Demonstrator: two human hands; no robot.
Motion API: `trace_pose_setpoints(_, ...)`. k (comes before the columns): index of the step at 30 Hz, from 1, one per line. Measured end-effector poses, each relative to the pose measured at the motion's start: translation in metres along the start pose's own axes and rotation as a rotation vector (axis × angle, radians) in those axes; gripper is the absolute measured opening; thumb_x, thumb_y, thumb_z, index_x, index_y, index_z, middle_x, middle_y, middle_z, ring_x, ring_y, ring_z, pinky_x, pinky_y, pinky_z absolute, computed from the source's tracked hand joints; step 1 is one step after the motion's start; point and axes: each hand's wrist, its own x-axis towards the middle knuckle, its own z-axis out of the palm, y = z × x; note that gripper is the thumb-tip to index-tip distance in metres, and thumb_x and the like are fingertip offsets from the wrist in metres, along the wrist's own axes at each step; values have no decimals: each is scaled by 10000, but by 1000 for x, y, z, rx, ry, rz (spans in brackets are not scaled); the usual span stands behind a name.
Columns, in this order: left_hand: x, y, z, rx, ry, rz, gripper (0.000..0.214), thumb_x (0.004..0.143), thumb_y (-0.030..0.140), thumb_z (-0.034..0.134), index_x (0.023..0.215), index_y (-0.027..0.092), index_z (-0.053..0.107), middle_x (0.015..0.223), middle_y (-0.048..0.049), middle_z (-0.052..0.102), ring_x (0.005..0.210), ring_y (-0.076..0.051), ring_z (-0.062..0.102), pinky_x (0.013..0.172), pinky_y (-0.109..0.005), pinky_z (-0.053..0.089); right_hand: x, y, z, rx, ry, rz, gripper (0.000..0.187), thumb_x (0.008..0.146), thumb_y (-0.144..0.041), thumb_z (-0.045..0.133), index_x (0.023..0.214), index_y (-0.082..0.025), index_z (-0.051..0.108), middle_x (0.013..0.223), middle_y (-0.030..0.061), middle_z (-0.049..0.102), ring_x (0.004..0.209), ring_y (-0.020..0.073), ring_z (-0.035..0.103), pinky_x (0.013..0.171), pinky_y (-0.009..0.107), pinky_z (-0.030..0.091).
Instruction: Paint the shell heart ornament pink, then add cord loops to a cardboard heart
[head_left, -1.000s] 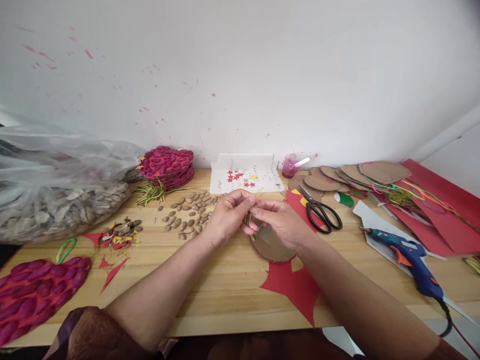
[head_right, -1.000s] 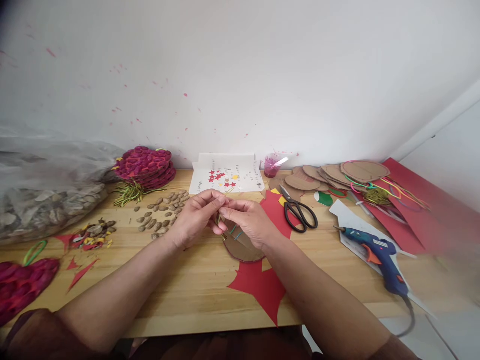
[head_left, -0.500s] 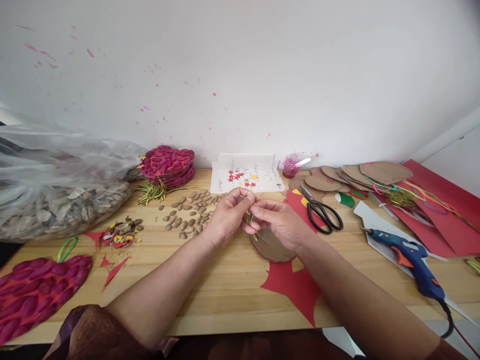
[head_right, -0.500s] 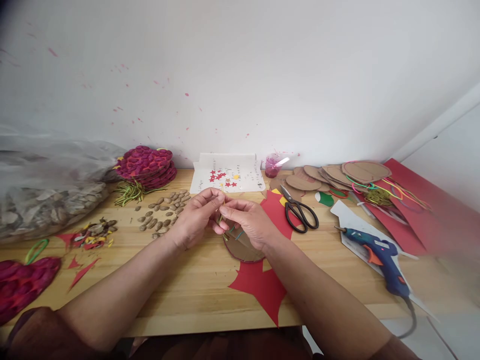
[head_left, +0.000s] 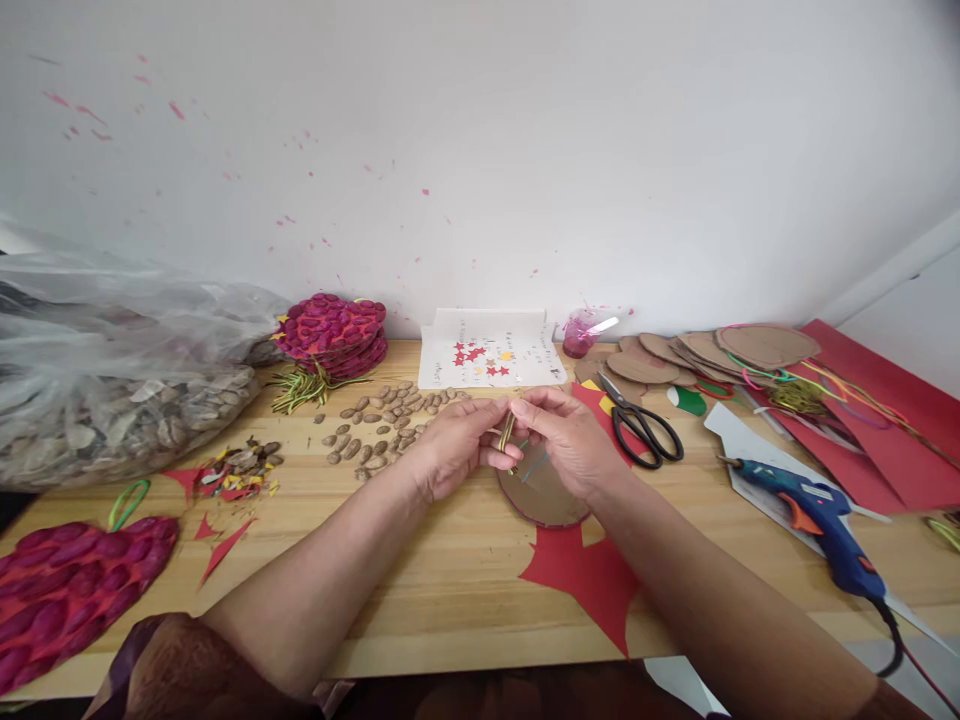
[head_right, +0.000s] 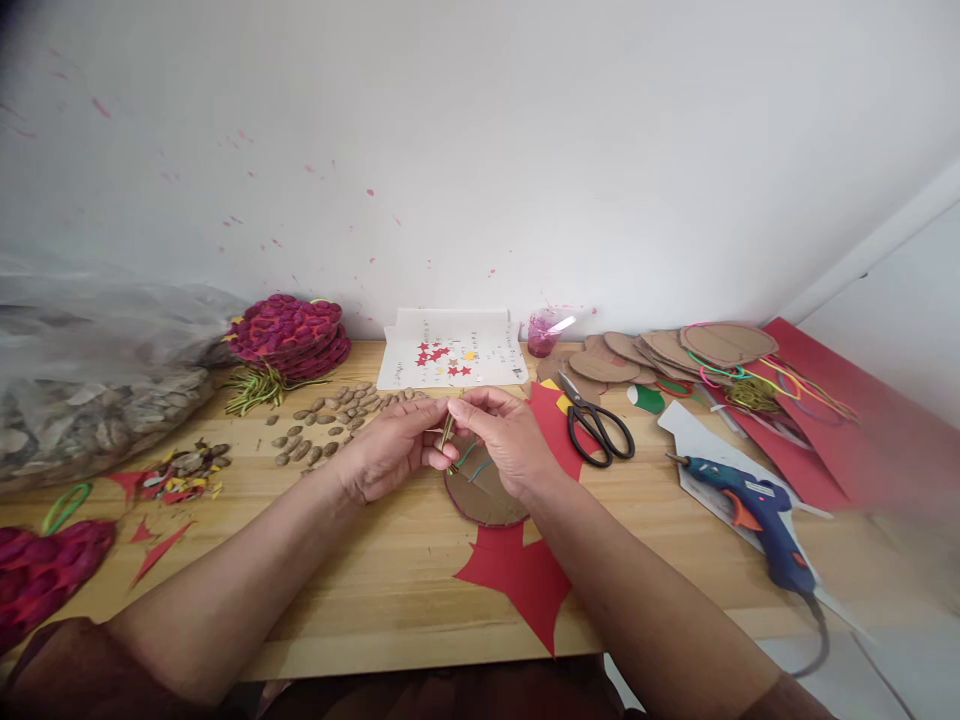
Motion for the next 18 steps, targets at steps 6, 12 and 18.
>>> trace_pose_setpoints(6,-2,0,0,-41,-56,-59,269,985,262,641,808,101,764,780,-81,716,574,-88,664,545,-157,569,1,-1,-2,78,-17,21,364,710,-465,906,730,-200,657,629,-46,591,589,104,537,596,283,449)
trace_pose_setpoints(12,-3,-5,0,7,-99,-28,237,919,310,735,847,91,787,784,-67,695,591,-79,647,562,-160,563,2,-2,-3,95,-62,32,417,732,-511,883,696,-202,605,574,-54,565,532,115,551,555,288,466)
trace_pose_setpoints(18,-3,-8,0,148,-122,55,414,812,521,814,909,118,787,765,-38,673,586,-85,613,537,-187,536,3,-3,-7,81,-101,3,391,799,-481,840,697,-201,587,564,-62,533,498,125,570,534,296,468)
